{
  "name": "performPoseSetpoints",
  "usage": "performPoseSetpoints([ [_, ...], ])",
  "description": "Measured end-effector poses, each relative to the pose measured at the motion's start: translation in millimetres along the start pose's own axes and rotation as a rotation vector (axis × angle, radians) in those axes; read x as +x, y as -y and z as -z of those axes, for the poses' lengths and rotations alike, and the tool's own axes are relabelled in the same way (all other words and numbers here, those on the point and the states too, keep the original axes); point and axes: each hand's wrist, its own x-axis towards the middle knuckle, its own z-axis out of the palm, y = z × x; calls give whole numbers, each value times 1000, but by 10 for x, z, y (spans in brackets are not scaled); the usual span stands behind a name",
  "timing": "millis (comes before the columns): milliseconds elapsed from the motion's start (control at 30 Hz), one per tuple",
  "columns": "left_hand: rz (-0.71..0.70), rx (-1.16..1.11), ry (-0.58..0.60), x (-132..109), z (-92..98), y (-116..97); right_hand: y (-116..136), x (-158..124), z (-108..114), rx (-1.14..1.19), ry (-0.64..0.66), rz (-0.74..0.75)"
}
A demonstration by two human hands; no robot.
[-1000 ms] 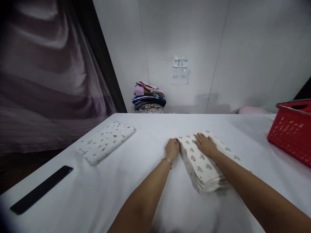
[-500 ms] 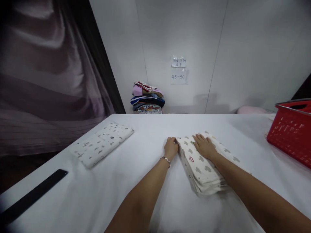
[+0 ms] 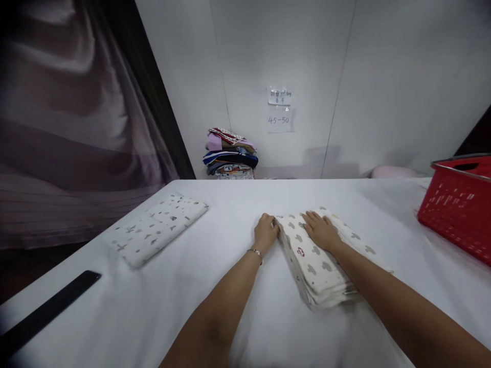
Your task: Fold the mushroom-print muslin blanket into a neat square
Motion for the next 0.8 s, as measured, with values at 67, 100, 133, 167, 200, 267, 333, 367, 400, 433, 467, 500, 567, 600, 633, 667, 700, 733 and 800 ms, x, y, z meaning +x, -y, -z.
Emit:
performPoseSetpoints([
  [67,-2,-9,-5,-7,30,51,6,-5,7,12,21,13],
  [100,9,-18,2,-10,37,74,11,-6,8,16,29,14],
  [133,19,-30,11,-13,40,92,15,-7,8,17,32,13],
  [167,24,-45,16,-15,38,105,19,-7,9,18,31,9],
  [200,24,-61,16,-18,32,113,23,-5,14,19,30,6],
  [267,10,-94,1,-22,16,117,34,4,43,24,42,1],
  [333,0,-121,-21,-27,-2,112,60,22,112,36,89,-10],
  [367,1,-132,-32,-28,-11,109,83,33,160,47,122,-21],
  [400,6,-143,-41,-30,-19,106,115,43,214,68,151,-32],
  [433,18,-152,-49,-31,-26,103,158,52,268,95,169,-38],
  [467,38,-162,-56,-32,-33,101,212,60,316,124,176,-36],
  [500,60,-172,-61,-33,-39,100,275,65,352,155,174,-23],
  [567,80,-194,-67,-34,-47,102,414,72,376,206,165,26],
  [600,69,-201,-62,-35,-50,105,480,76,363,221,170,55],
  [633,43,-202,-50,-35,-51,109,538,79,338,225,181,84],
  [667,8,-195,-34,-34,-51,114,585,84,306,224,188,111],
  [700,-27,-183,-17,-32,-51,118,618,88,274,215,190,133],
  [733,-54,-169,-7,-29,-50,123,638,92,246,203,188,150],
  [800,-75,-151,-8,-20,-51,130,648,86,217,190,191,161],
])
